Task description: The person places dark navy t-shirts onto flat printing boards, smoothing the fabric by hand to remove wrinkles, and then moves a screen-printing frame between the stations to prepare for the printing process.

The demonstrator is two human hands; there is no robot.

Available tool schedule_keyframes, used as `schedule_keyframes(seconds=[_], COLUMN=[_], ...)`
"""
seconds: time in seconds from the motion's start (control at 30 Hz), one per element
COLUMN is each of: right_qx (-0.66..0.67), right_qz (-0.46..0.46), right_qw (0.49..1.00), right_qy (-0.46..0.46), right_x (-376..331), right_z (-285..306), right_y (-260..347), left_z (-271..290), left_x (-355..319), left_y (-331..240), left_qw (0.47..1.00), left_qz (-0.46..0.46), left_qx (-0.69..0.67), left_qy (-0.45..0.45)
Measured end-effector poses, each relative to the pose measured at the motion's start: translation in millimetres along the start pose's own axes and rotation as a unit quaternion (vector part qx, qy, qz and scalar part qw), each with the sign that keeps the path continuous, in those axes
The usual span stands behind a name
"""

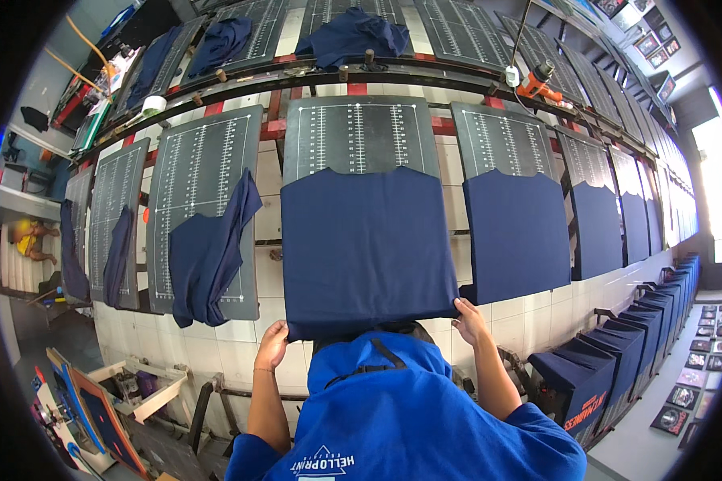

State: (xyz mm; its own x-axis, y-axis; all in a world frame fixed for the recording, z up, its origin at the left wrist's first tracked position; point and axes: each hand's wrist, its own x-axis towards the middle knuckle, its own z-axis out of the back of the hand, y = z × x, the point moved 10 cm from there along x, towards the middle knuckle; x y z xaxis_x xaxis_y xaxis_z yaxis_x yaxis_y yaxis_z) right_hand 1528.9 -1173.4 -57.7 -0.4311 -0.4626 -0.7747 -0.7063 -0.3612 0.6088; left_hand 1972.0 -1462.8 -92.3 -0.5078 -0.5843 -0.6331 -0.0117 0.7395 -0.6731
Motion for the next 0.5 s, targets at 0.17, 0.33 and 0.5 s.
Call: schedule_keyframes(seconds=[0.17, 0.33, 0.5], right_qx=[-0.038, -0.157, -0.124], right_qz=[-0.025, 0.022, 0.084], right_qw=[0.995, 0.984, 0.989], right_qy=[-0.089, -0.076, 0.013], right_x=[-6, -2, 79], right_z=[72, 24, -61], right_y=[-68, -27, 81], left_z=[61, 70, -31], left_x=[-14, 4, 101], left_y=[37, 44, -76], left_qw=[0.966, 0.927, 0.995], left_qz=[0.108, 0.086, 0.026], left_qx=[0.217, 0.363, 0.069], left_qy=[-0.088, -0.044, -0.068])
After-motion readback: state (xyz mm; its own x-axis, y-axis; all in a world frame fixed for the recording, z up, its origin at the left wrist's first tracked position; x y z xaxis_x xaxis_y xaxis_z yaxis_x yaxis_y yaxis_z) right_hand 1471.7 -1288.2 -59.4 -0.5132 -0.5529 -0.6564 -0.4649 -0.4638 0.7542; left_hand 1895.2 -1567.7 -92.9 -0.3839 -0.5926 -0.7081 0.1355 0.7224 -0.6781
